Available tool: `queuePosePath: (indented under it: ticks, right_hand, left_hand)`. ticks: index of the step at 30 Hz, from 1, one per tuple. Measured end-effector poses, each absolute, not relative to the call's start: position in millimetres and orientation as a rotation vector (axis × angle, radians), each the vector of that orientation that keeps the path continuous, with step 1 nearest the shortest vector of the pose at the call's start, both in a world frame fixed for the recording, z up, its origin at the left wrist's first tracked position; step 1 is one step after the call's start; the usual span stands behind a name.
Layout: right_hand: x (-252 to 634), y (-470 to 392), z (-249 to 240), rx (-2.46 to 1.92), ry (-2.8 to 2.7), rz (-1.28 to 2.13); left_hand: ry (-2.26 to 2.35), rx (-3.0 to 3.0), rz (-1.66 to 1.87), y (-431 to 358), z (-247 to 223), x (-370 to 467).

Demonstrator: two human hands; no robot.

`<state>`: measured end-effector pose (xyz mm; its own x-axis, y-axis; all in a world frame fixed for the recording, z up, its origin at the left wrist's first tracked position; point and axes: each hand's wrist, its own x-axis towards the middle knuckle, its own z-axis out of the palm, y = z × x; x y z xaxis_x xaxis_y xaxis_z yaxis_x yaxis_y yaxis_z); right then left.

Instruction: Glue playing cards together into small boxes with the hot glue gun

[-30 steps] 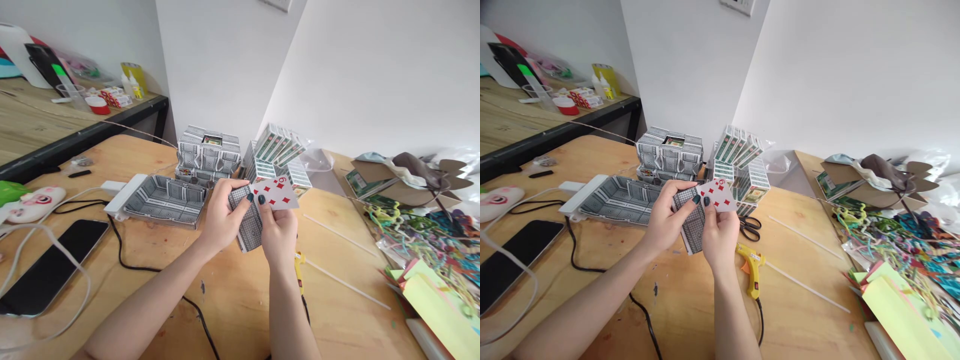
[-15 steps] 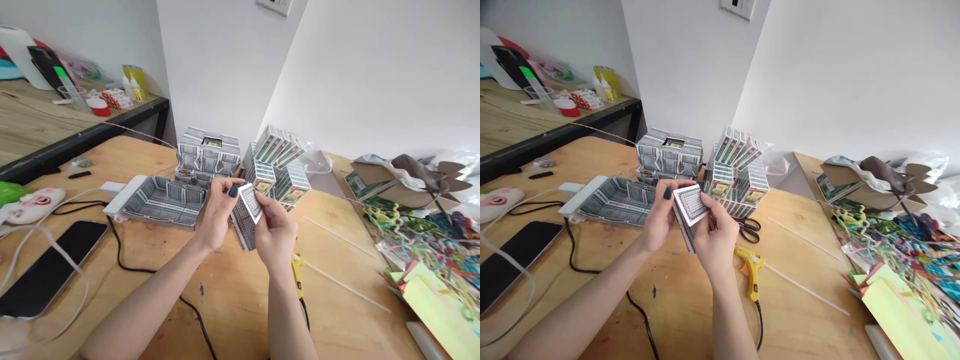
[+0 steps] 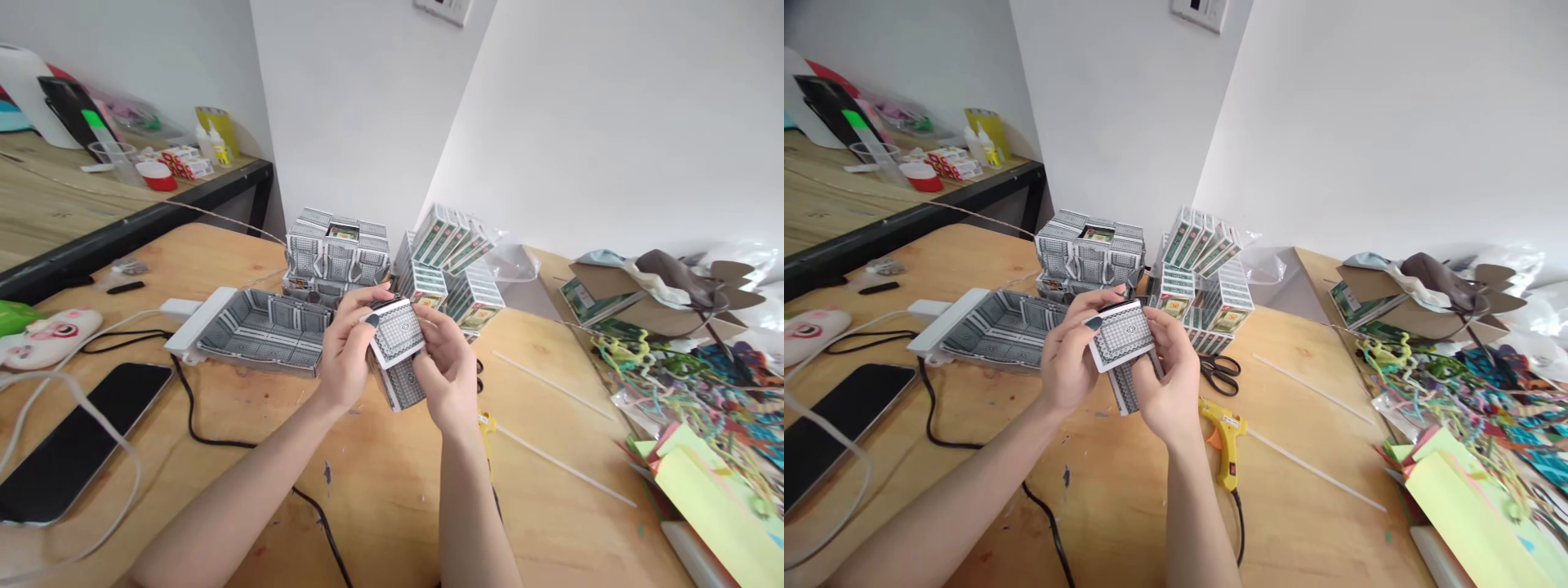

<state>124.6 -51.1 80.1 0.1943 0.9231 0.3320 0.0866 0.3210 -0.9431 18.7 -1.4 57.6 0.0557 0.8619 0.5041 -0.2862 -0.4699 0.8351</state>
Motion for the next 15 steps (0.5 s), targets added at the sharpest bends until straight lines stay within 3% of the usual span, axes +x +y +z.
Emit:
queuePosePath:
  ticks: [15]
  right_hand:
    - [118.1, -53.9, 73.5, -1.229, -1.347, 0.644]
  left_hand:
    - [0.541, 1.065, 1.69, 0.3, 60.6, 21.5]
